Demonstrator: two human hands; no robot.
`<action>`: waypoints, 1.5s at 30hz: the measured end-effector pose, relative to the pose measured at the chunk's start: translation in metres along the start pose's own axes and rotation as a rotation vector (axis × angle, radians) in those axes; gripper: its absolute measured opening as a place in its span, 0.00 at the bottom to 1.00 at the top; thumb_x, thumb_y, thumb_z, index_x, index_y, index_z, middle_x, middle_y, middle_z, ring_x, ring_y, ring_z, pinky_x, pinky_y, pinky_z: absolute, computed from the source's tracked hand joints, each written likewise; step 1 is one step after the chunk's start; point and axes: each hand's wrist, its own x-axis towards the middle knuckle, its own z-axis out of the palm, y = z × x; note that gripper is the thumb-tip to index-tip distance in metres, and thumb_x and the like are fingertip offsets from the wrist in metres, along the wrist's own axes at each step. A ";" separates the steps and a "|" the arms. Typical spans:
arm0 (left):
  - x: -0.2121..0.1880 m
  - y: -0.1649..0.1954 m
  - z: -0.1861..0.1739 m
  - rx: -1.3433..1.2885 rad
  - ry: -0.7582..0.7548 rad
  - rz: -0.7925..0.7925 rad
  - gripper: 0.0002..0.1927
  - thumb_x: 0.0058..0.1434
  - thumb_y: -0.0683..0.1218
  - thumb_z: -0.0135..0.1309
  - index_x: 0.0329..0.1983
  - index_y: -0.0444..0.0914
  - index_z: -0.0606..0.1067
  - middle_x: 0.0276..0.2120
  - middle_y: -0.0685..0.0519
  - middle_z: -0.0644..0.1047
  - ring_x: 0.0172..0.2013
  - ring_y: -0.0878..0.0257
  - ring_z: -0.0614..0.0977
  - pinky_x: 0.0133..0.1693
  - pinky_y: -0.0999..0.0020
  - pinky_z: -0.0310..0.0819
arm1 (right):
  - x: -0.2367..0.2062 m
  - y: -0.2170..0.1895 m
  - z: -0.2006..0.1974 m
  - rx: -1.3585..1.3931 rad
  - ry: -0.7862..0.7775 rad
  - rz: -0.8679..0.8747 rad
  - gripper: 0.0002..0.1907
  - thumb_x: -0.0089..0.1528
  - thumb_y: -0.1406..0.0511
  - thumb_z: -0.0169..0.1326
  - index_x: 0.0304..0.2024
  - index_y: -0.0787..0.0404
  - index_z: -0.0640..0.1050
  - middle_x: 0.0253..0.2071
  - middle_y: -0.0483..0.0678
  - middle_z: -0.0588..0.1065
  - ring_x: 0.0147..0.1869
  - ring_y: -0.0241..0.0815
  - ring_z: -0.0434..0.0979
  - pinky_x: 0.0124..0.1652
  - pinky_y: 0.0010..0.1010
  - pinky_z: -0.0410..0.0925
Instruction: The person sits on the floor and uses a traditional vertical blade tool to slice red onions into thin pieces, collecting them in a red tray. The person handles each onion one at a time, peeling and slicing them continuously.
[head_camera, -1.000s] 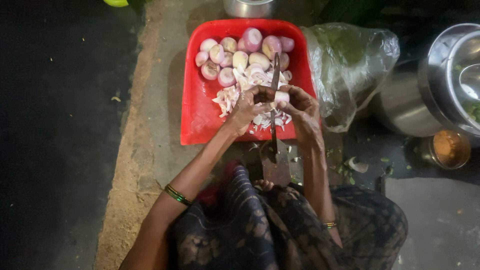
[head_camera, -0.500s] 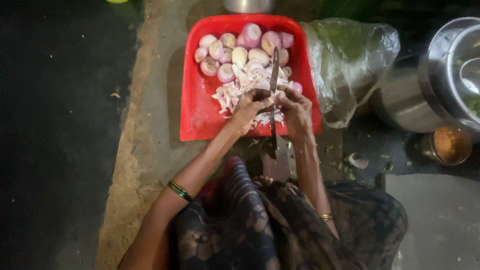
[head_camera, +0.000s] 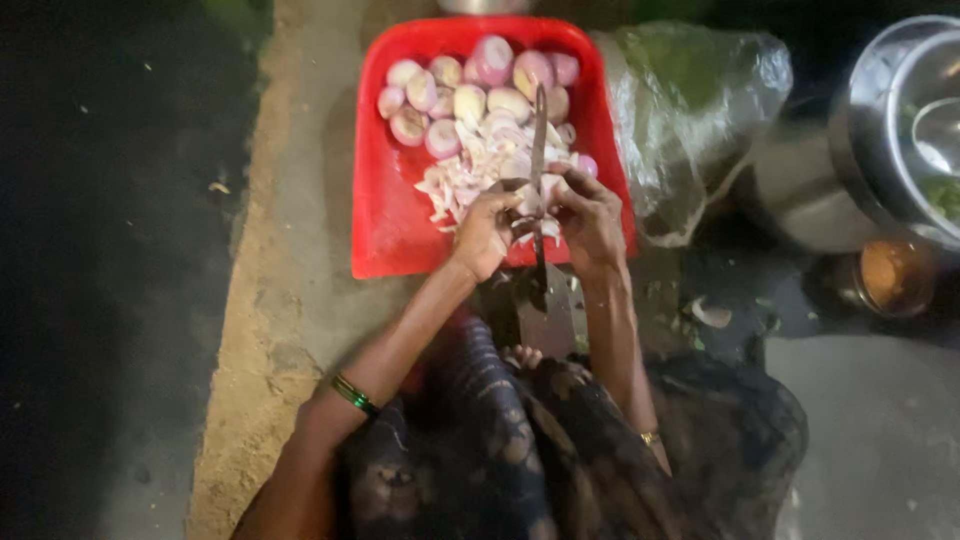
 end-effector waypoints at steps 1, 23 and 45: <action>0.001 0.012 0.010 -0.015 -0.116 0.051 0.11 0.66 0.39 0.55 0.51 0.33 0.74 0.34 0.53 0.75 0.36 0.61 0.80 0.45 0.58 0.82 | 0.000 -0.007 0.009 -0.046 -0.010 -0.021 0.14 0.64 0.74 0.55 0.53 0.71 0.78 0.40 0.50 0.79 0.36 0.38 0.79 0.40 0.29 0.74; 0.015 -0.001 0.002 0.317 0.086 0.039 0.13 0.60 0.39 0.61 0.48 0.35 0.74 0.40 0.52 0.79 0.40 0.62 0.83 0.43 0.65 0.81 | 0.004 0.014 0.011 -0.326 0.224 -0.031 0.13 0.62 0.71 0.56 0.49 0.68 0.80 0.34 0.47 0.80 0.33 0.35 0.78 0.36 0.27 0.74; 0.035 0.000 0.000 0.560 0.151 0.200 0.13 0.60 0.40 0.59 0.47 0.32 0.76 0.40 0.51 0.79 0.41 0.62 0.79 0.45 0.68 0.74 | 0.009 0.015 0.032 -0.415 0.199 -0.281 0.11 0.66 0.66 0.59 0.46 0.68 0.81 0.35 0.43 0.78 0.36 0.31 0.74 0.37 0.25 0.69</action>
